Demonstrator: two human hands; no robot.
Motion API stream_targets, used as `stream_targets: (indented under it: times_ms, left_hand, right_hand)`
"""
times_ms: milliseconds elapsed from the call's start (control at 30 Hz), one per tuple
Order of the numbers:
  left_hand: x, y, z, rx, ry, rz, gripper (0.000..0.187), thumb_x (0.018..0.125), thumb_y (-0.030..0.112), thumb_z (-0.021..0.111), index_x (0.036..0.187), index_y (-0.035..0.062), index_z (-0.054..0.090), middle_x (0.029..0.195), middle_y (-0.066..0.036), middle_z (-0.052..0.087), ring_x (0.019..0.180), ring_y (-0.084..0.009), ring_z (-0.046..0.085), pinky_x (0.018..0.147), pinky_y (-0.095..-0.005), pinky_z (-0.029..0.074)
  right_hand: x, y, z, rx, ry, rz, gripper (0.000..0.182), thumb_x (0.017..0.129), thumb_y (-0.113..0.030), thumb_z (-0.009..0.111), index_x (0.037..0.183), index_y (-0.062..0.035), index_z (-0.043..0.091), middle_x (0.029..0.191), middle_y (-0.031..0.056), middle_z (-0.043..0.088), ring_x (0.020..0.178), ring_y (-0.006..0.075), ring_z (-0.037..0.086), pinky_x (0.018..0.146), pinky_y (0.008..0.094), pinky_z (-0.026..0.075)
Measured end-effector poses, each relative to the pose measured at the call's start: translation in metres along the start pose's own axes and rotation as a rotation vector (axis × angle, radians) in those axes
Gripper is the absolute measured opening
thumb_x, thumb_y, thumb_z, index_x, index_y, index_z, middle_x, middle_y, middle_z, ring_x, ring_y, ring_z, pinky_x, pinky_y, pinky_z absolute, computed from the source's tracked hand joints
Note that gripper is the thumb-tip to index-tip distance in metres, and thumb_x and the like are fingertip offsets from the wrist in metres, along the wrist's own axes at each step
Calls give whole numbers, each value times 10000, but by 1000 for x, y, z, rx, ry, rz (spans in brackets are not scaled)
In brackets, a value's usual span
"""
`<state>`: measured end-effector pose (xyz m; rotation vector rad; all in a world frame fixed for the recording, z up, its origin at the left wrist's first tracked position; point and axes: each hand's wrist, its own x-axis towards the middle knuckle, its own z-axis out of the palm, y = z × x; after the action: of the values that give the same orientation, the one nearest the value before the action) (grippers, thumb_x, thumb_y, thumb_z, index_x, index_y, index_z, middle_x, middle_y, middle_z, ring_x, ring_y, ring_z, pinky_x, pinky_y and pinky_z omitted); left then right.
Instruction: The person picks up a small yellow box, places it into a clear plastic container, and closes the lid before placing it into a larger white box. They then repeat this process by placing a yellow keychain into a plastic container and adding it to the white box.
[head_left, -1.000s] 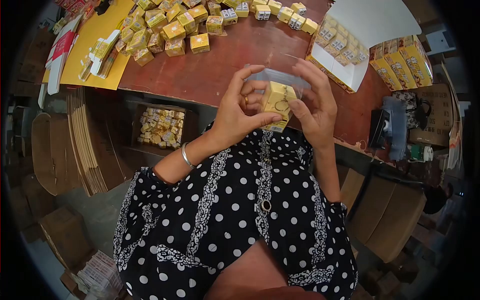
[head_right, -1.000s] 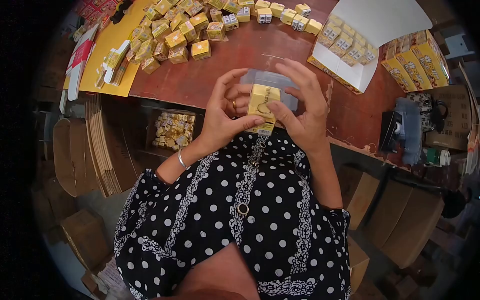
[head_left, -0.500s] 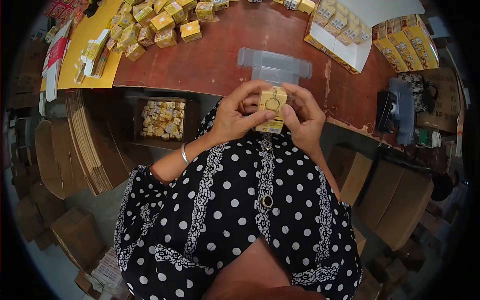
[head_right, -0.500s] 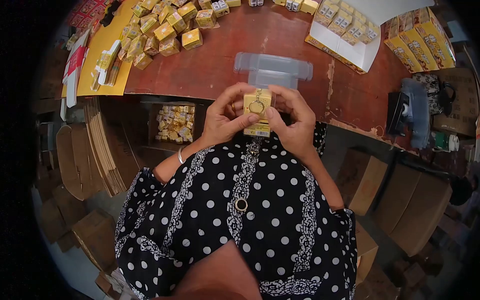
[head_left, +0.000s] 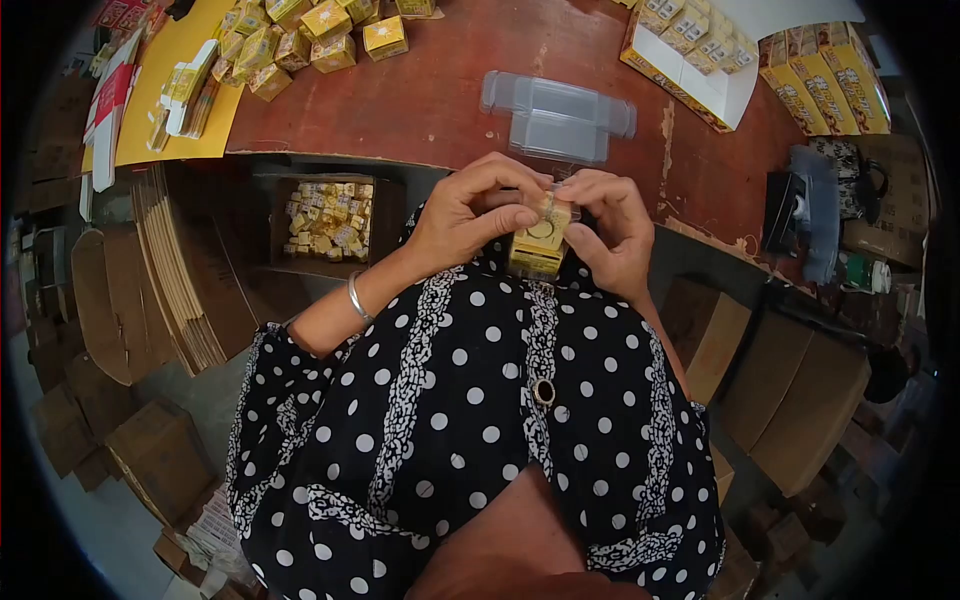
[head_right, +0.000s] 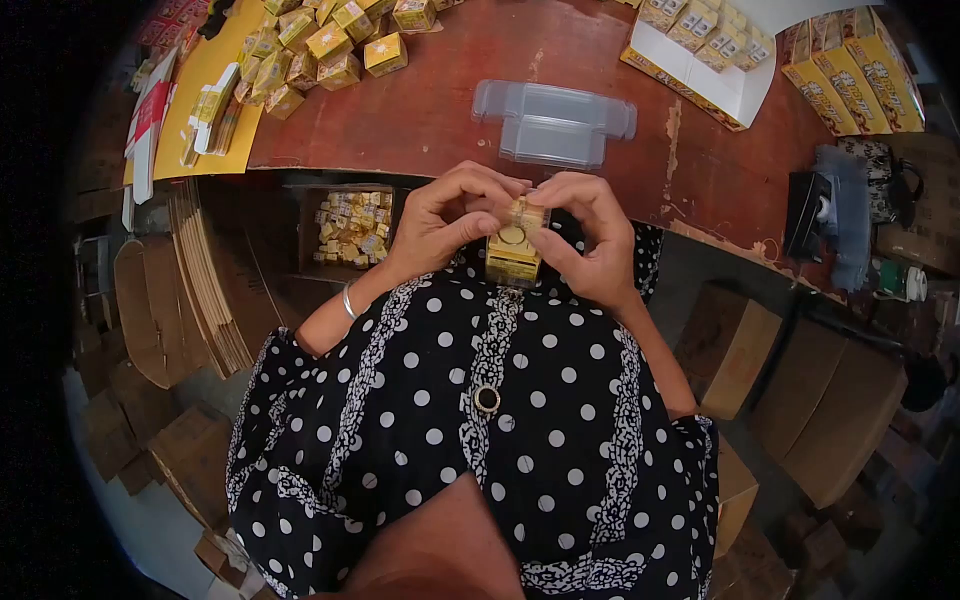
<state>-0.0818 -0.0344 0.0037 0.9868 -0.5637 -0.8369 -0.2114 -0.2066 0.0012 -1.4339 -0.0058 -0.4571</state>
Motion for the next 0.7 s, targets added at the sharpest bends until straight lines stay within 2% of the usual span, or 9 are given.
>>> stream_targets:
  times_ms: [33, 133, 300, 367, 400, 467, 567, 667, 700]
  left_hand:
    - [1, 2, -4, 110, -48, 44, 106, 916, 50, 739, 992, -8, 694, 1191, -121, 650, 1159, -187, 642, 981, -304, 536]
    - [4, 11, -5, 281, -118, 71, 142, 879, 63, 781, 982, -2, 709, 1162, -114, 662, 1126, -185, 659, 961, -301, 547]
    - [8, 26, 0, 441, -137, 51, 151, 866, 56, 787, 996, -5, 740, 1087, -98, 691, 1072, -167, 677, 916, -275, 554]
    - [11, 27, -1, 595, -191, 169, 134, 879, 50, 772, 998, -12, 757, 1016, -83, 714, 1017, -136, 685, 858, -253, 555]
    - [11, 28, 1, 593, -192, 168, 134, 879, 50, 772, 998, -12, 757, 1016, -83, 714, 1017, -136, 685, 858, -253, 555]
    - [9, 30, 8, 439, -84, 4, 130, 884, 36, 754, 1008, 3, 776, 1024, -124, 748, 1098, -228, 691, 939, -333, 547]
    - [11, 37, 11, 414, -32, -126, 149, 894, 35, 739, 1035, 8, 778, 1038, -134, 749, 1091, -242, 693, 951, -356, 543]
    - [11, 29, 3, 509, -141, 75, 160, 901, 31, 728, 1051, 10, 779, 1022, -140, 752, 1092, -249, 689, 958, -353, 539]
    - [11, 25, -1, 508, -142, 73, 160, 901, 31, 728, 1051, 10, 779, 1022, -140, 752, 1092, -249, 689, 958, -353, 539]
  right_hand:
    - [0, 2, -5, -25, -93, -25, 203, 897, 62, 675, 1058, 14, 562, 1160, 138, 601, 1180, 225, 578, 1092, 368, 436]
    - [5, -7, -6, -62, -121, 69, 180, 887, 61, 686, 1025, 13, 582, 1128, 121, 594, 1159, 194, 570, 1056, 344, 459]
    - [13, -34, 6, -92, -47, 223, 153, 886, -5, 736, 971, 15, 610, 1075, 103, 619, 1060, 150, 625, 979, 304, 522]
    - [15, -38, 6, -130, -38, 245, 141, 890, -18, 737, 953, 13, 615, 1047, 95, 629, 1022, 139, 638, 951, 295, 536]
    - [18, -40, 4, -119, -24, 274, 128, 894, -18, 732, 938, 17, 618, 1032, 91, 636, 993, 135, 645, 935, 292, 541]
    - [21, -40, 2, -107, -10, 302, 117, 897, -18, 728, 924, 20, 620, 1016, 86, 642, 964, 130, 651, 920, 289, 546]
    - [23, -38, 0, -73, 9, 347, 109, 905, -25, 727, 903, 17, 626, 991, 78, 651, 945, 119, 647, 892, 279, 544]
    - [18, -31, -2, -87, -20, 273, 106, 907, -23, 732, 883, 8, 634, 982, 68, 657, 942, 118, 641, 860, 287, 543]
    - [15, -27, -1, -105, -3, 215, 102, 900, -18, 736, 880, 6, 640, 989, 77, 665, 948, 143, 650, 859, 300, 543]
